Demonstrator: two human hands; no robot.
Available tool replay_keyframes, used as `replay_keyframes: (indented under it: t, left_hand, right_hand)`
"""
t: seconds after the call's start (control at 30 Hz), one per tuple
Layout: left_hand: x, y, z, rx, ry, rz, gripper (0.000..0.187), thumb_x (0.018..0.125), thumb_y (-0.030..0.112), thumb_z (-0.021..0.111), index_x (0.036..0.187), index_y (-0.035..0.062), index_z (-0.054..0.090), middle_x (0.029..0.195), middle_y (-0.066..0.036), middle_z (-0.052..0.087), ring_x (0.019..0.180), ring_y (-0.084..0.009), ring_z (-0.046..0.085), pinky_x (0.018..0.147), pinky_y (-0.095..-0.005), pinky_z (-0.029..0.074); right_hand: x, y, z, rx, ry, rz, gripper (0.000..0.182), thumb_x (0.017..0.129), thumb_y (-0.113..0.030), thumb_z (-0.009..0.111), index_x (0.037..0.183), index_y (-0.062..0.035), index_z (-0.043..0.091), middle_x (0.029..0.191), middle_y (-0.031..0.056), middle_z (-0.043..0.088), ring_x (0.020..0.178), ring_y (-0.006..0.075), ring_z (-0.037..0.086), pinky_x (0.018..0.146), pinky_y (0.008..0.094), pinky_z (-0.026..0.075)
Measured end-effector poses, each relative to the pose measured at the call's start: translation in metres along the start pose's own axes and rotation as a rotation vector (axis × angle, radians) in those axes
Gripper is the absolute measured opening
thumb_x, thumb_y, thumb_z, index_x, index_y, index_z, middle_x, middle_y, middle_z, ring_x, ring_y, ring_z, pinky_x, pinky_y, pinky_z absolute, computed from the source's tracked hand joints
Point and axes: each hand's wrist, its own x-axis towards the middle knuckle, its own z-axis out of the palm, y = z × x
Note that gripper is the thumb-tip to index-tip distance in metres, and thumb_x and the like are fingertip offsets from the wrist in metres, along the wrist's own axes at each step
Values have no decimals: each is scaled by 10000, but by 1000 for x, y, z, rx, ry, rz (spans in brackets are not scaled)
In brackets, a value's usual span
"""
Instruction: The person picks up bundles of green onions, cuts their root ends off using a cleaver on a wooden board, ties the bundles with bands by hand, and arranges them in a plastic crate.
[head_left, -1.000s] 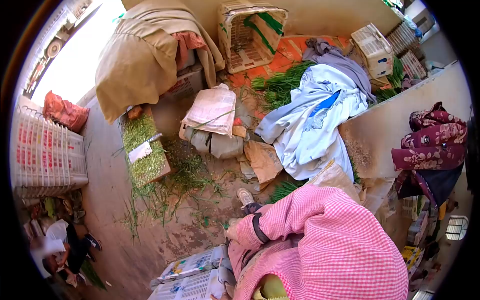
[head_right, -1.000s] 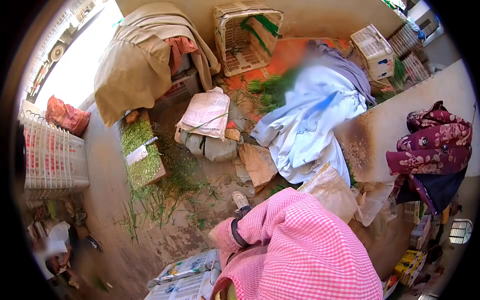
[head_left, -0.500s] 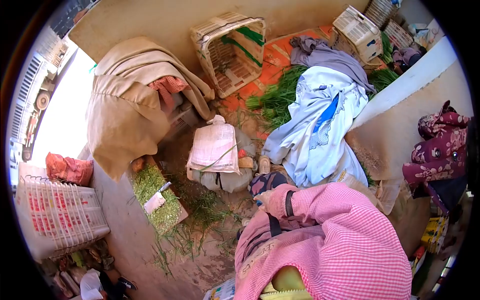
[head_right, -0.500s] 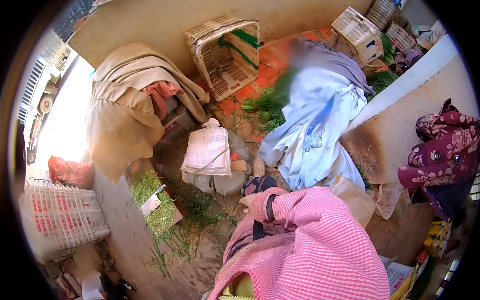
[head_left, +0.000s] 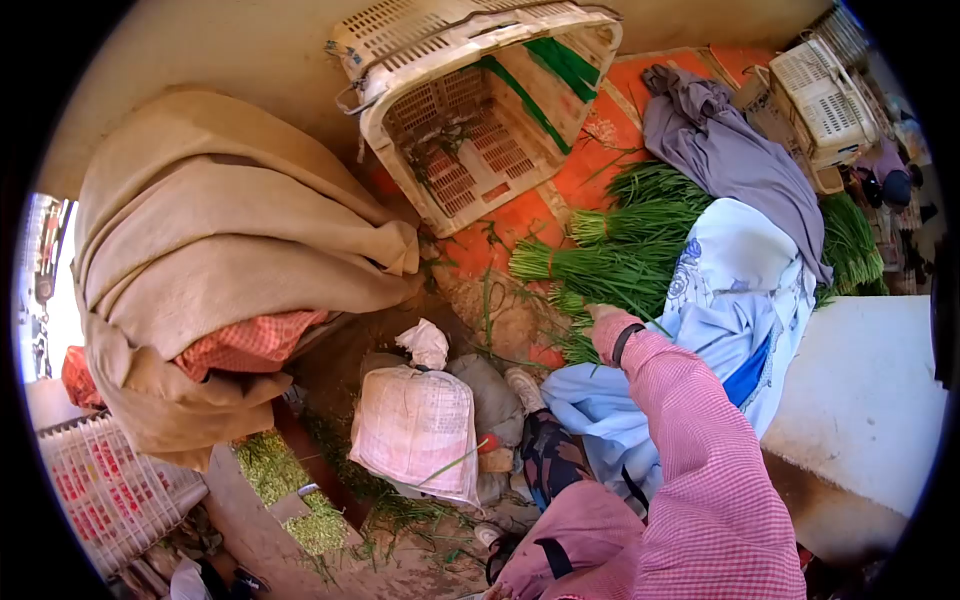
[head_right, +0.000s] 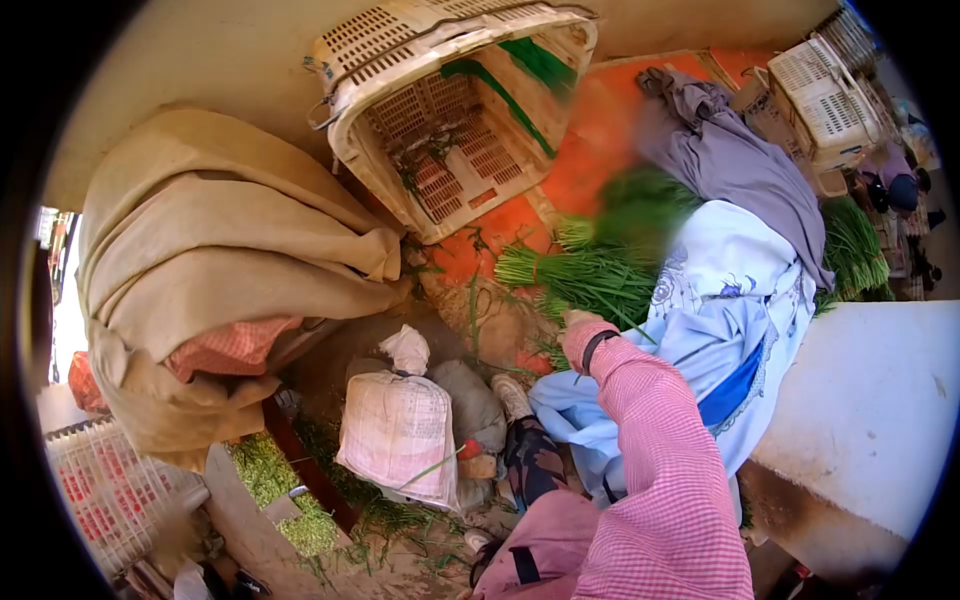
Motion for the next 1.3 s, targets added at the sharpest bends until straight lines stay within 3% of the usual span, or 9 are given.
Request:
replay_keyframes:
  t: [0.23,0.43,0.5,0.53,0.67,0.83,1.03,1.17,1.3]
  left_hand:
    - [66,67,24,90,9,-156,710,755,129,647,1341,37,256,1311,-141,382,1142,-195,433,906,-308,392]
    - [87,93,18,163,7,-273,695,762,113,638,1340,38,260,1315,-140,378,1148,-193,428,909,-307,390]
    - [87,98,14,190,-7,-303,690,764,108,635,1340,39,261,1316,-140,377,1150,-193,427,910,-306,390]
    - [82,99,11,198,-15,-317,688,766,105,634,1340,39,261,1317,-140,377,1151,-193,426,910,-306,389]
    - [63,105,-3,155,-48,-295,678,770,94,628,1340,39,264,1319,-140,374,1155,-192,423,912,-306,388]
    - [84,203,44,-152,-117,292,566,800,88,570,1311,46,330,1323,-153,368,1182,-212,398,975,-331,326]
    - [117,260,87,-304,-163,460,1051,621,258,742,1382,72,40,1383,-198,238,1285,-305,229,1033,-414,171]
    - [74,285,59,-642,-476,562,1176,551,243,821,1381,67,7,1382,-92,242,1256,-227,262,1033,-364,218]
    - [8,305,5,-655,-101,1127,1269,512,215,843,1375,64,-74,1390,-101,222,1275,-229,236,1034,-369,204]
  right_hand:
    - [159,43,-44,-300,86,217,1097,607,-437,745,1387,-157,27,1426,60,173,1301,238,200,1033,420,223]
    - [232,63,5,-426,-20,247,1202,528,-463,780,1388,-131,9,1390,84,244,1252,260,294,952,461,319]
    - [257,67,26,-476,-70,341,1169,541,-415,779,1390,-132,26,1347,76,330,1215,261,362,890,472,379]
    - [261,72,37,-403,155,253,508,808,-175,525,1291,-105,383,1117,102,567,996,239,569,744,409,480]
    - [249,60,29,-196,132,130,271,676,-91,601,947,-75,597,905,143,626,862,277,611,720,388,491]
    - [113,25,-23,-17,101,-46,382,689,-155,601,1053,-58,539,1010,150,587,951,292,562,805,378,450]
    - [-64,-6,-38,206,324,-477,682,539,-286,773,1110,-31,500,1003,169,577,925,321,554,820,381,437]
    - [-132,-63,-25,375,-34,-657,620,562,-298,768,1081,-49,538,937,154,605,877,311,582,780,359,461]
    - [-181,-152,11,338,-274,-763,559,596,-281,762,1063,-60,547,924,137,611,870,289,588,771,343,464]
